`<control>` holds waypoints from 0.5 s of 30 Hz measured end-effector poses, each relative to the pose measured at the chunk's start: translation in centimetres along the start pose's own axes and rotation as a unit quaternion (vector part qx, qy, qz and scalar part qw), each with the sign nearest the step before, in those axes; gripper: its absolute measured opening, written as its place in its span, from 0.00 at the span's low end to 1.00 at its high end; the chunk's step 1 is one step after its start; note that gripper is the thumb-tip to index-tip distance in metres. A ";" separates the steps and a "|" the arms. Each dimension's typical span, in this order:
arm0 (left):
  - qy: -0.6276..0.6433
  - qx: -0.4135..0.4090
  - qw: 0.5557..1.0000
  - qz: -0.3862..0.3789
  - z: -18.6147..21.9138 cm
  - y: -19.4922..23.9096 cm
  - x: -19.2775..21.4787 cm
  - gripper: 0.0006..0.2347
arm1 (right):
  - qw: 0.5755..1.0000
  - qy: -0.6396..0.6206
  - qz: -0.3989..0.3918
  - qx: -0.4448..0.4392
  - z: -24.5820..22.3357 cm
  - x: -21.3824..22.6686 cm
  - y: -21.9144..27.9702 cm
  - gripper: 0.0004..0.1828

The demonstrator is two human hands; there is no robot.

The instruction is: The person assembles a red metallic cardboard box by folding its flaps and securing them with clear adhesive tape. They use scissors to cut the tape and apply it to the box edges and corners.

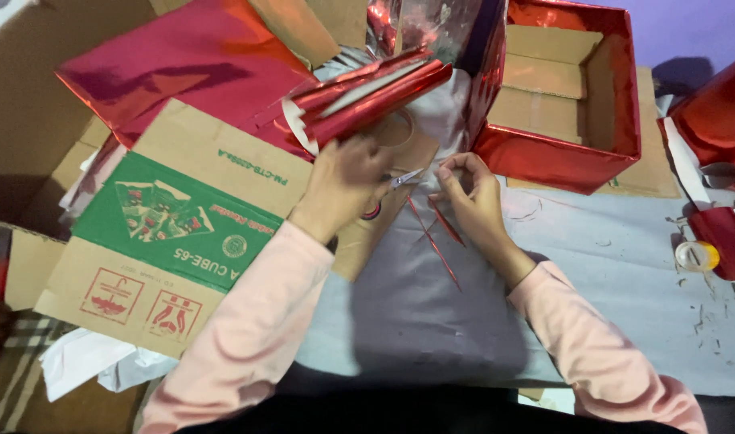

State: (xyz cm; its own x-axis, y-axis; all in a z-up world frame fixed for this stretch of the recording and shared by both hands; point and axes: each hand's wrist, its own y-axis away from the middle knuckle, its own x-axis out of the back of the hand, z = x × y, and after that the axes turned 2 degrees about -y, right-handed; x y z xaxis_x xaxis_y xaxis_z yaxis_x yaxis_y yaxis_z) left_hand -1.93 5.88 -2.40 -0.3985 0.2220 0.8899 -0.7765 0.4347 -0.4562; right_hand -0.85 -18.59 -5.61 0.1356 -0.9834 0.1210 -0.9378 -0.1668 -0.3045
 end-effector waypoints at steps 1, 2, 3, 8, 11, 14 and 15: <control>-0.002 -0.002 1.000 0.000 0.1 0.3 0.9 0.15 | 1.000 -0.002 0.002 0.002 -0.8 -0.1 0.0 0.09; 0.003 0.011 0.999 -0.049 0.3 0.7 1.6 0.14 | 1.000 -0.007 0.003 -0.012 -1.7 -0.1 0.1 0.10; 0.008 0.024 0.995 -0.098 0.5 1.1 2.4 0.14 | 1.000 -0.012 0.005 -0.025 -2.5 -0.1 0.3 0.10; -0.013 0.049 0.977 -0.207 0.0 -0.7 2.9 0.16 | 1.000 -0.007 0.007 -0.011 -3.5 1.1 -0.2 0.06; -0.096 0.032 0.981 -0.168 -0.9 -0.6 -1.8 0.09 | 1.000 -0.007 0.004 -0.012 -4.6 1.7 -0.4 0.04; -0.154 0.010 0.980 -0.129 -0.2 -0.5 -4.1 0.04 | 1.000 -0.013 -0.017 -0.023 -4.9 2.2 -0.7 0.04; -0.144 0.012 0.980 -0.139 0.2 -0.6 -4.3 0.05 | 0.999 -0.024 -0.031 -0.027 -5.0 2.3 -0.8 0.05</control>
